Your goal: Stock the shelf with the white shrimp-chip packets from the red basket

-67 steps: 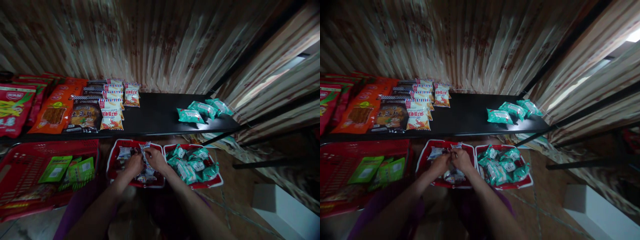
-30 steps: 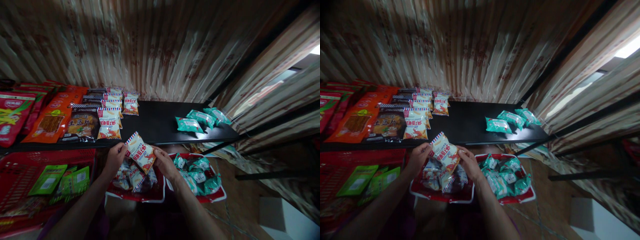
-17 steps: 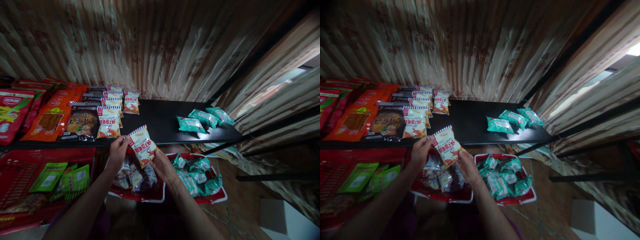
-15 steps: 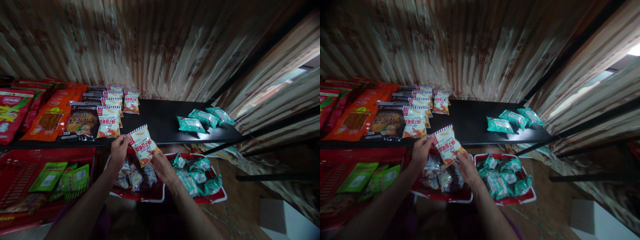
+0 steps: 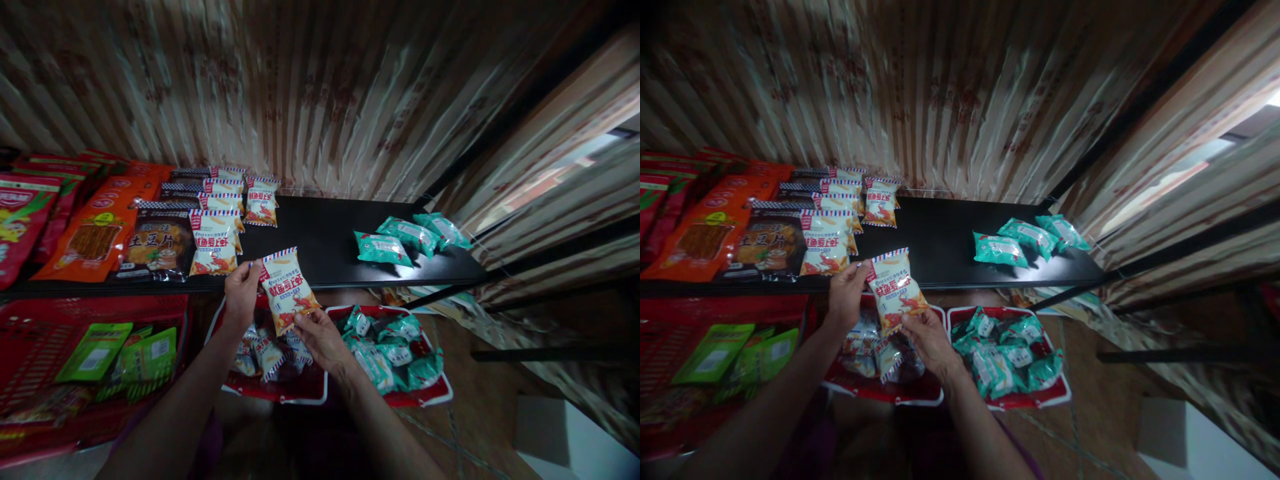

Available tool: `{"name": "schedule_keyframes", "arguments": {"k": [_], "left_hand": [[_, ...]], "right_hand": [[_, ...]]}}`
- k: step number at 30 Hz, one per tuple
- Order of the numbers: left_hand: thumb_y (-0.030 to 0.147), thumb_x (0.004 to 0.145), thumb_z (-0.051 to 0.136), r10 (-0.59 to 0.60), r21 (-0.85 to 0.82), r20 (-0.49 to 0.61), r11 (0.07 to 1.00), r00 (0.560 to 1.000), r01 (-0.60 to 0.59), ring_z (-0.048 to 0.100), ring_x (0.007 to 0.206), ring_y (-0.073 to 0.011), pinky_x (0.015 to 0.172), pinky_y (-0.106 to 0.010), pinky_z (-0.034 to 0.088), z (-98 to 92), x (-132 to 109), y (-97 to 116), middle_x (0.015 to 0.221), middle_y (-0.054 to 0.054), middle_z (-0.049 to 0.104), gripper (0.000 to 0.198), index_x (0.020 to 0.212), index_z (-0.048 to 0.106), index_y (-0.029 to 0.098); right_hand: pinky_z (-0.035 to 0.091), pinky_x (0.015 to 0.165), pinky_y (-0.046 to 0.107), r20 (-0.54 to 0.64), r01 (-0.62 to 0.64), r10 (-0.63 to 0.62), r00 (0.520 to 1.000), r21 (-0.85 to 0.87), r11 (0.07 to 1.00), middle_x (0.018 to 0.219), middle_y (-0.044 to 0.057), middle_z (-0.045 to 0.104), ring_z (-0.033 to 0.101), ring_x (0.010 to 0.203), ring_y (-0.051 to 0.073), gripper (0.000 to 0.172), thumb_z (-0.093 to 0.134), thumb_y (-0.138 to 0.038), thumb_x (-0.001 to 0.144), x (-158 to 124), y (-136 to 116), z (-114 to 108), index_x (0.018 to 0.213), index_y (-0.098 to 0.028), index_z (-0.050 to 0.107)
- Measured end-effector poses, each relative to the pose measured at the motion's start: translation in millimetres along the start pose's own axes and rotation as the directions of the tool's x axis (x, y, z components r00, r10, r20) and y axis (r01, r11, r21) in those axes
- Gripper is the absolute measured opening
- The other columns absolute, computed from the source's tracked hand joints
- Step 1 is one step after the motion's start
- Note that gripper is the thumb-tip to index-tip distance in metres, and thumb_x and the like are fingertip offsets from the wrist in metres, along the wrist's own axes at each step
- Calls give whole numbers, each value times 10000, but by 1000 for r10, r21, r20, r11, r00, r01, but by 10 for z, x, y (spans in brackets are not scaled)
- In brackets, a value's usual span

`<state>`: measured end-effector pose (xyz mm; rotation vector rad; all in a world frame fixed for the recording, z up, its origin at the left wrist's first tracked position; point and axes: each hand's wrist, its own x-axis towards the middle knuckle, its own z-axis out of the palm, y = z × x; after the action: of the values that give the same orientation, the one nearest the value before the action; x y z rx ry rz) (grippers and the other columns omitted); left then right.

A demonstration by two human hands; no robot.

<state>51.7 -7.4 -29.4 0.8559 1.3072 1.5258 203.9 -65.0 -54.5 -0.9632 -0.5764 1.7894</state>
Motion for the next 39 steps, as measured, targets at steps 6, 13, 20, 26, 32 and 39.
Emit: {"name": "schedule_keyframes", "arguments": {"k": [6,13,20,26,32,39], "left_hand": [[434,746,599,10,9,-46,1000,999,-9,392,432,-71,420,-188,327,-8,19,17,481,68,453,315,576,522,179],[408,756,594,37,29,-86,999,996,-35,389,442,-73,437,-188,339,-9,29,20,482,71,442,288,589,550,177],[363,734,603,71,54,-119,996,990,-65,384,447,-74,446,-192,327,-36,32,85,463,68,440,267,550,566,172],[344,707,618,78,34,-135,997,988,-74,385,457,-77,453,-201,324,-40,38,111,470,65,450,256,529,555,172],[347,719,624,56,-14,-69,998,996,-58,395,462,-78,462,-200,333,-45,45,92,478,65,448,245,554,570,175],[420,773,601,13,-78,87,997,996,-6,459,497,-93,517,-214,385,-50,26,108,525,56,489,261,675,612,180]], "right_hand": [[546,664,209,-70,-68,72,995,63,996,754,-16,722,672,683,102,299,866,-261,552,-30,47,46,767,-181,675],[545,551,195,-128,-135,139,982,37,990,570,-21,676,651,540,97,344,883,-321,499,-54,117,88,595,-153,598],[568,654,218,-88,-80,86,992,68,994,756,-3,738,685,684,116,290,883,-251,514,-96,99,122,716,-174,690],[564,658,259,-30,-56,56,998,22,998,830,18,747,691,729,155,305,862,-248,554,-124,91,131,810,-188,707],[547,623,244,-26,-31,31,999,-12,999,790,9,746,681,694,143,310,863,-267,550,-121,76,125,808,-192,708],[540,618,242,-54,-18,18,998,12,1000,769,2,741,678,688,139,274,852,-237,572,-111,81,79,788,-194,690]]}}
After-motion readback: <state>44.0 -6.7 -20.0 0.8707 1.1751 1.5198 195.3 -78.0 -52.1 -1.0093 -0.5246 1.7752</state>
